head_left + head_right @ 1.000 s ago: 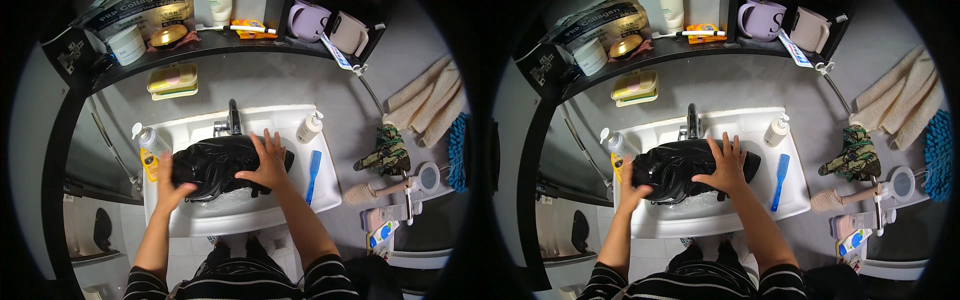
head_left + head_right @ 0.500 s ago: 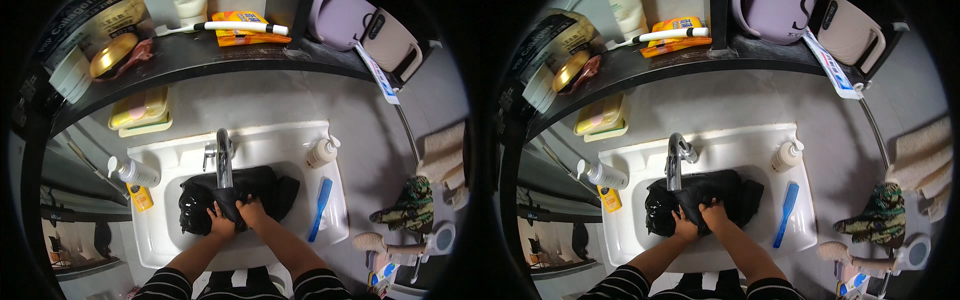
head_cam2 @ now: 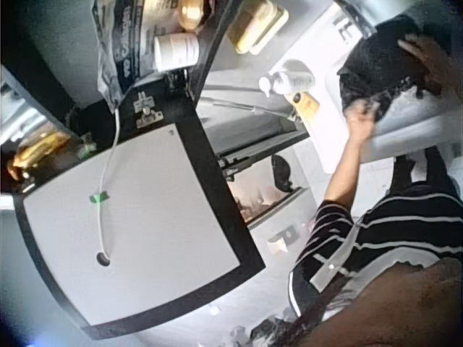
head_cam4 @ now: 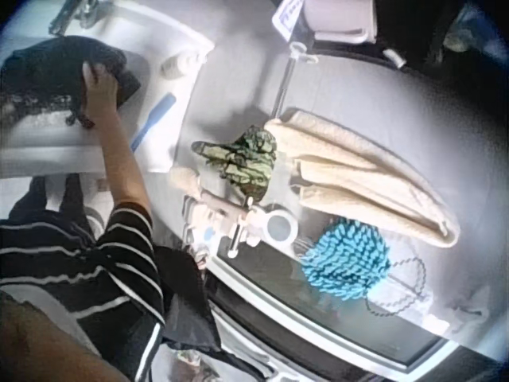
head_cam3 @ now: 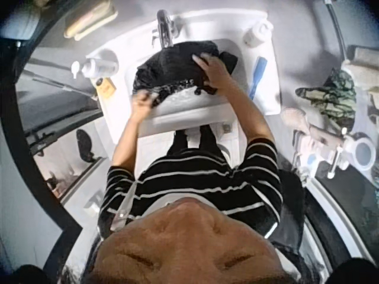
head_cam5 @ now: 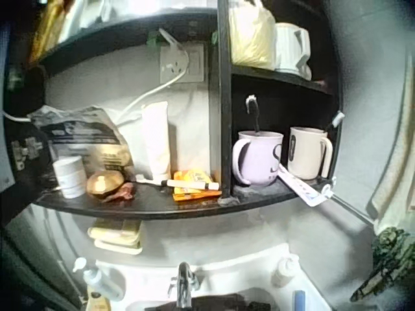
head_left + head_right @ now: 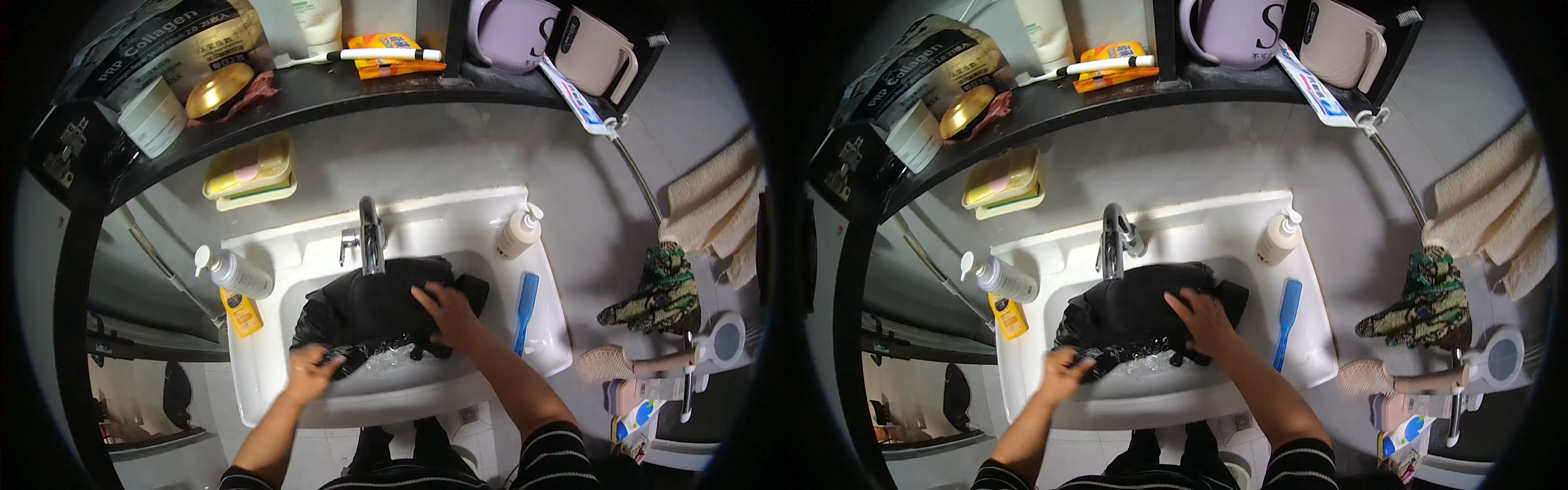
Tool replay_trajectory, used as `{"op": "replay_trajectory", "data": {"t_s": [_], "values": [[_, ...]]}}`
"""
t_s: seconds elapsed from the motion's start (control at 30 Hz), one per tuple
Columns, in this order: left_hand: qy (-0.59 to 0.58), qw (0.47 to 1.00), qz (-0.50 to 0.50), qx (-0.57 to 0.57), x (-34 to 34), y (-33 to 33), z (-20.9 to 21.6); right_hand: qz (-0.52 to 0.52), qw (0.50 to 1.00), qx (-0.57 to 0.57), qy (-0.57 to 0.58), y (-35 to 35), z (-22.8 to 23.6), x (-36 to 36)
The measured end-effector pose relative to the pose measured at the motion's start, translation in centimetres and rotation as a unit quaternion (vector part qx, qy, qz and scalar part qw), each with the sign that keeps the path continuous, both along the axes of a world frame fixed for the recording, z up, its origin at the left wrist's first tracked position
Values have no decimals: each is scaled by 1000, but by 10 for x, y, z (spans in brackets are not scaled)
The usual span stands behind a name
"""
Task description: The person scrubs a black bag with a blue brush under running water in a bathroom sink. They rinse the bag, wring it out, and place it on the floor. The person then washes a green basin and a cloth in the sink, followed by scrubbing the sink surface itself with the cloth.
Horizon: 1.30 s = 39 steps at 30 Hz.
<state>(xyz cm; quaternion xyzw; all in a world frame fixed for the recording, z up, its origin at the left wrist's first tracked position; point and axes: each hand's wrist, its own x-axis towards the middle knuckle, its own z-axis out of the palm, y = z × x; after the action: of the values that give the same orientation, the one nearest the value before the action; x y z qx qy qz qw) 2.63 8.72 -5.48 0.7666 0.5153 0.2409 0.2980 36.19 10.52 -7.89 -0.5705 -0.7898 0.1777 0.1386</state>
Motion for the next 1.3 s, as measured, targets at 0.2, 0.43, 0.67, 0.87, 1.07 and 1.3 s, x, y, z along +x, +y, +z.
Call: {"op": "replay_trajectory", "data": {"t_s": [0.2, 0.43, 0.67, 0.87, 1.07, 1.3], "values": [[-282, 947, 153, -28, -39, -25, 92, -115, 965, 145, 184, 21, 51, -48], [-171, 917, 175, 316, -63, -26, 164, -125, 951, 199, 201, -28, 172, -50], [-413, 867, 98, 263, -55, -15, 232, -108, 913, 309, 242, -35, 281, -45], [-532, 810, 81, 232, -47, -18, 230, -86, 925, 292, 228, -30, 328, -55], [-471, 848, 166, 178, -70, -18, 143, -31, 909, 392, 135, -19, 288, -77], [-123, 948, 267, -125, -124, -20, 27, 30, 990, 69, 121, -13, 182, -155]]}}
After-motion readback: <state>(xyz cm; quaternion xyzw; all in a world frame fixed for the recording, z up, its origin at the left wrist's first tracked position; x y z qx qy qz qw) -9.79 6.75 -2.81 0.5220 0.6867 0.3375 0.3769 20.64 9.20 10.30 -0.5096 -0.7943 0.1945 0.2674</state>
